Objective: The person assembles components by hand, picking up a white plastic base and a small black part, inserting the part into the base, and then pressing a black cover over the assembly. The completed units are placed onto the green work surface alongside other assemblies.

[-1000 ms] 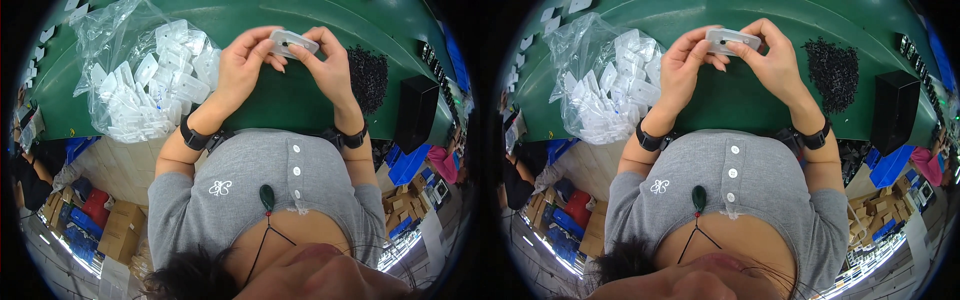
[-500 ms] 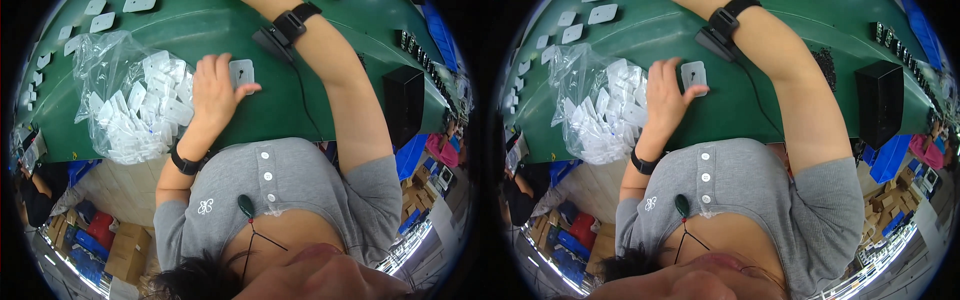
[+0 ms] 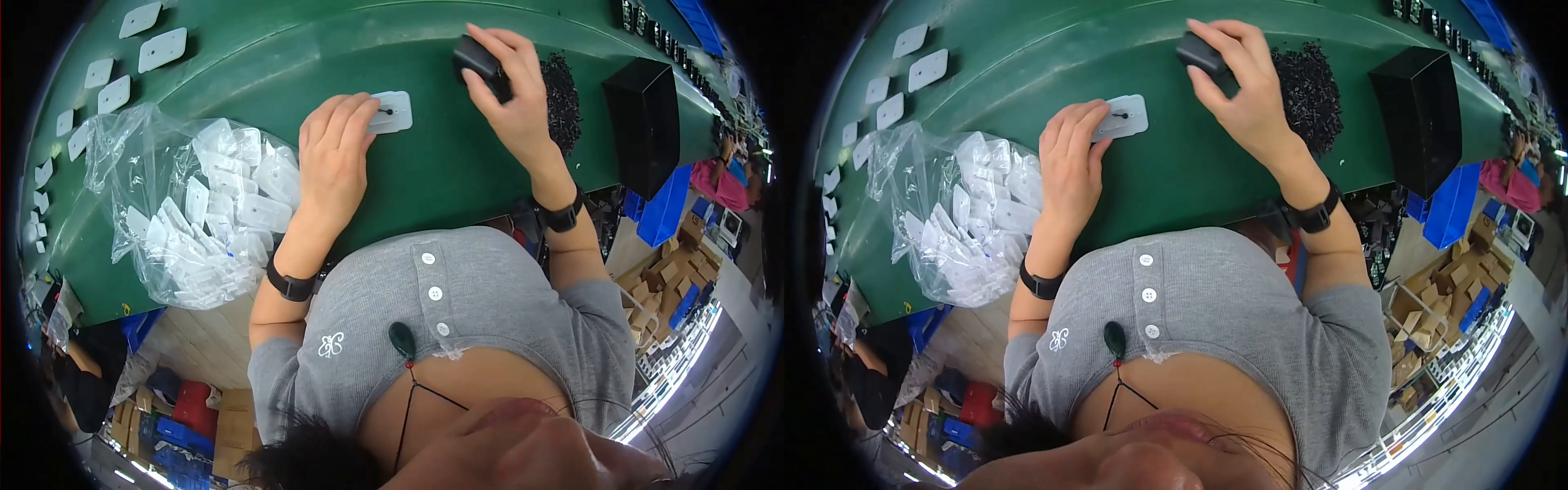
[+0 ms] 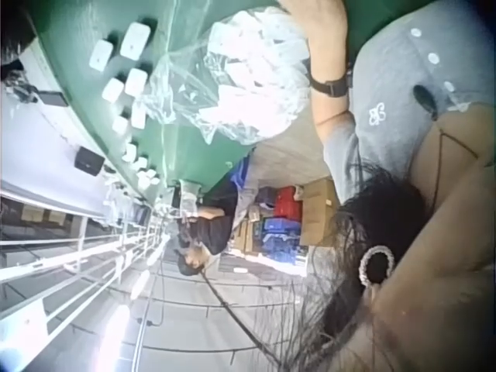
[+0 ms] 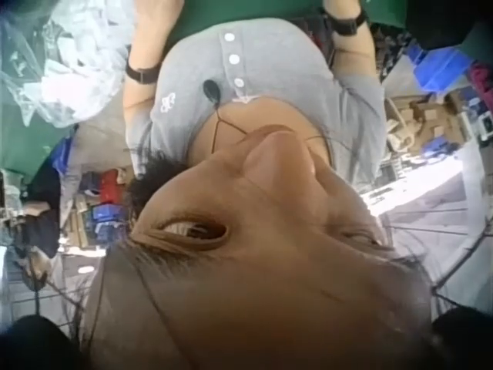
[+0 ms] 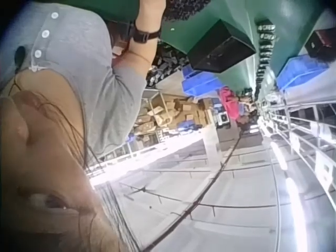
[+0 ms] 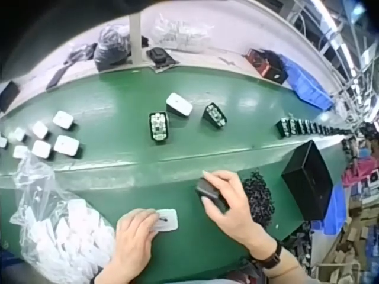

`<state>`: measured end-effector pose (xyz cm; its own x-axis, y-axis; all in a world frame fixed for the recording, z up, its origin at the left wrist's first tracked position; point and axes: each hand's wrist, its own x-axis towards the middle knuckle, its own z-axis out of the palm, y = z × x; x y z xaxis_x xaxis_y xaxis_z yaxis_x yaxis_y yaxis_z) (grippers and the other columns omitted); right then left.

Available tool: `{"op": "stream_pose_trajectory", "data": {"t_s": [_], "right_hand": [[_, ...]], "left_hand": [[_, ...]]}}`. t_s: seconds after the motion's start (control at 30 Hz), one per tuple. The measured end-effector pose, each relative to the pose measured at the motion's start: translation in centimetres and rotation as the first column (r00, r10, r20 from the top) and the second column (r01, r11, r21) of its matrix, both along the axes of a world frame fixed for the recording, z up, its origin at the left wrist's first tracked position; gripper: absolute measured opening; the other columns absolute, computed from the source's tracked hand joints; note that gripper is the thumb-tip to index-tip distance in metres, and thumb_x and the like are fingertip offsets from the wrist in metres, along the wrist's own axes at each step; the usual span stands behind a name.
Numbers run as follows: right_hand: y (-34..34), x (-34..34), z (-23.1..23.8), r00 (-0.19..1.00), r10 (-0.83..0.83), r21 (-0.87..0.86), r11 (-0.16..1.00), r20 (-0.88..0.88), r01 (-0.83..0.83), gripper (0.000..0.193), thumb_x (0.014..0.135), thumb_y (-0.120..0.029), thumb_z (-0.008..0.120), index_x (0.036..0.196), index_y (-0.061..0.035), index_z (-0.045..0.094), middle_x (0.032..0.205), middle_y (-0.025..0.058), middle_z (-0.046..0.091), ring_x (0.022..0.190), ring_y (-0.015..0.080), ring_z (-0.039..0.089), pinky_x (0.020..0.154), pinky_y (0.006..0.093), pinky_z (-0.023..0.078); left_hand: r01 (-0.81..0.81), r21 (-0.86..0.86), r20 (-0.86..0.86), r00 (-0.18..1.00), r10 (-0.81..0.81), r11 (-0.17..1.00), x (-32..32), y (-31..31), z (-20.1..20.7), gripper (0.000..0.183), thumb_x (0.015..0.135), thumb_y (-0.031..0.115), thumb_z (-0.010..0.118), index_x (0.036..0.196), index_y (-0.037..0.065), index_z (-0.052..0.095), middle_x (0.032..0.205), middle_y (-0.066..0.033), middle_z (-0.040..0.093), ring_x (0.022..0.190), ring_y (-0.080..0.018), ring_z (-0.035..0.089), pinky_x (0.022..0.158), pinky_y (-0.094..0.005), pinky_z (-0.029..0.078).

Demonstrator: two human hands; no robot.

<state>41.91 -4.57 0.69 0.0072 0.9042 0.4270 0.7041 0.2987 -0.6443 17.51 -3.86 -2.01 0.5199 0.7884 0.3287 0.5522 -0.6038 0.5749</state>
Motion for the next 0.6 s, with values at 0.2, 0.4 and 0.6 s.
{"op": "stream_pose_trajectory", "data": {"t_s": [0.2, 0.4, 0.6], "right_hand": [[-3.9, 0.5, -1.7, 0.930, -0.006, -0.105, 0.994, -0.367, -0.035, 0.050, 0.084, 0.007, 0.060, 0.132, 0.0021, 0.049, 0.133, 0.0116, 0.039, 0.120, 0.0217, 0.048, 0.106, 0.0327, 0.037], [-6.1, -0.4, -2.9, 0.919, 0.015, -0.170, 0.981, -0.394, -0.089, 0.050, 0.085, 0.008, 0.060, 0.131, 0.0001, 0.042, 0.126, 0.0157, 0.052, 0.120, 0.0257, 0.051, 0.106, 0.0357, 0.038], [-6.4, -0.3, -0.8, 0.990, 0.073, -0.199, 0.979, 0.117, -0.049, 0.040, 0.080, 0.003, 0.070, 0.119, -0.0017, 0.060, 0.120, 0.0137, 0.062, 0.115, 0.0279, 0.058, 0.100, 0.0361, 0.045]], "left_hand": [[0.011, 0.041, 0.020, 1.000, -0.012, 0.999, 0.1, -0.2, -0.5, 0.042, 0.074, -0.001, 0.066, 0.115, 0.006, 0.059, 0.116, -0.0069, 0.061, 0.110, -0.0259, 0.056, 0.094, -0.0415, 0.041], [0.013, 0.055, 0.069, 0.997, -0.017, 0.998, 0.0, -0.1, -1.0, 0.042, 0.073, -0.001, 0.066, 0.113, 0.007, 0.059, 0.114, -0.0056, 0.061, 0.110, -0.0263, 0.056, 0.094, -0.0412, 0.042], [0.023, 0.052, 0.046, 0.999, -0.025, 0.998, -0.4, -0.3, -0.7, 0.044, 0.075, -0.004, 0.065, 0.118, 0.006, 0.059, 0.116, -0.0086, 0.062, 0.110, -0.0296, 0.056, 0.096, -0.0412, 0.042]]}}
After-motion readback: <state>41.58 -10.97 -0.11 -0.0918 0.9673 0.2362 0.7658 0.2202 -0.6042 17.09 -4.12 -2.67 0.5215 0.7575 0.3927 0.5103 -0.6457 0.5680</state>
